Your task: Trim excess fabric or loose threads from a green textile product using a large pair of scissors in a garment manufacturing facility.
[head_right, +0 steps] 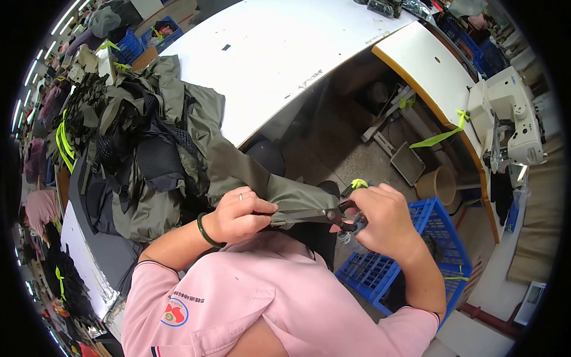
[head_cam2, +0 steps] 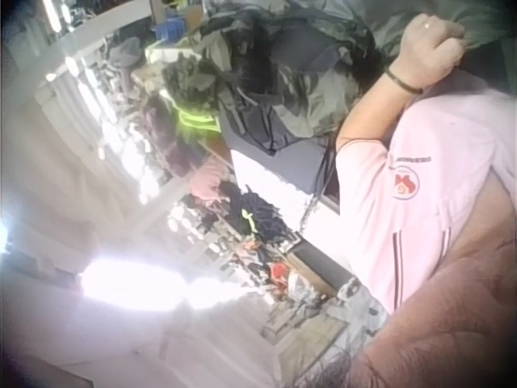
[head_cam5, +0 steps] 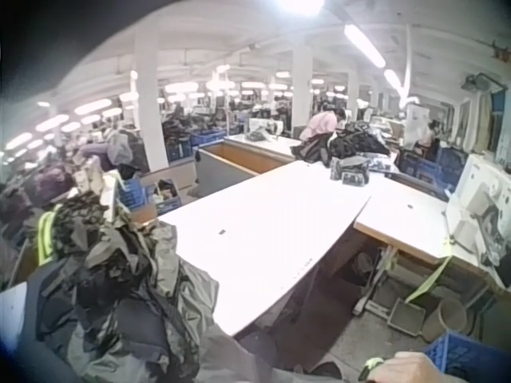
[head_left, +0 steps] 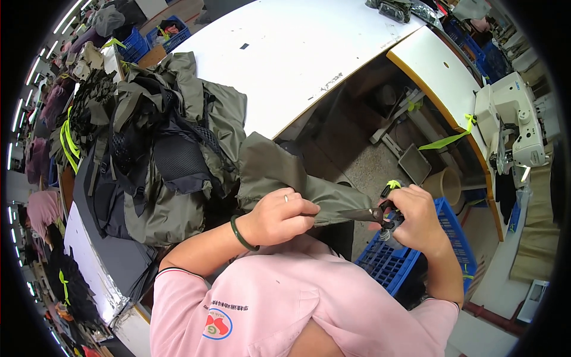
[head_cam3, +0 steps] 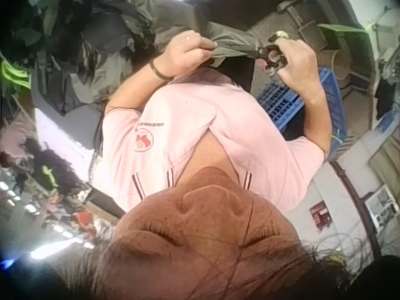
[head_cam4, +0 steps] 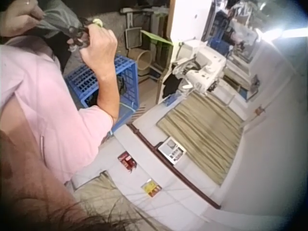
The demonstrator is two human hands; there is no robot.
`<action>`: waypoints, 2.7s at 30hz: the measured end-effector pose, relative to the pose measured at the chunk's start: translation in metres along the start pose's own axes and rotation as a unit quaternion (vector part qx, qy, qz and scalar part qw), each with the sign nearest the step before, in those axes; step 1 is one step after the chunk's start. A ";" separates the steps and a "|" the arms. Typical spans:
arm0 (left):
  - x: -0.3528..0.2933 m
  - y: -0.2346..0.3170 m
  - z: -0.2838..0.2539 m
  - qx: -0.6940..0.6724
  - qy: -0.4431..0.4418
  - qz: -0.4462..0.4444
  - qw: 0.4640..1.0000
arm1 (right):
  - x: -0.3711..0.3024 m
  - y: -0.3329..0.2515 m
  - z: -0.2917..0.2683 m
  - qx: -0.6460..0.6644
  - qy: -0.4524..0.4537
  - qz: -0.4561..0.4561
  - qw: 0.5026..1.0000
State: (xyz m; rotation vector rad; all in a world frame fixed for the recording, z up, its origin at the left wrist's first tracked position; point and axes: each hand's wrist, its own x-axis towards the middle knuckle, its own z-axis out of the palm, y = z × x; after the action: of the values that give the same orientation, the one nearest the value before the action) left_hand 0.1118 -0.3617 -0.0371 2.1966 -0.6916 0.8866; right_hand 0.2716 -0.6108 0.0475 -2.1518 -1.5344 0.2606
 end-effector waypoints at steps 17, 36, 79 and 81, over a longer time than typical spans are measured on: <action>0.015 0.000 0.003 -0.527 -0.055 -0.505 0.681 | 0.017 -0.008 -0.018 -0.223 -0.002 -0.057 0.973; 0.015 0.004 0.008 -0.529 -0.045 -0.499 0.685 | 0.012 -0.001 -0.016 -0.264 -0.004 -0.073 0.962; 0.005 0.007 -0.016 -0.398 -0.106 -0.400 0.819 | -0.008 0.001 -0.003 0.120 0.013 0.072 0.990; 0.002 0.003 -0.008 -0.588 -0.105 -0.516 0.614 | -0.007 0.000 -0.001 0.109 0.010 0.082 0.991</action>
State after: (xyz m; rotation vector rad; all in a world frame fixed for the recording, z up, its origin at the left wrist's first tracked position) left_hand 0.1078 -0.3584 -0.0296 1.0404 0.0784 -0.4350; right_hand 0.2693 -0.6170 0.0477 -2.1012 -1.2564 0.4395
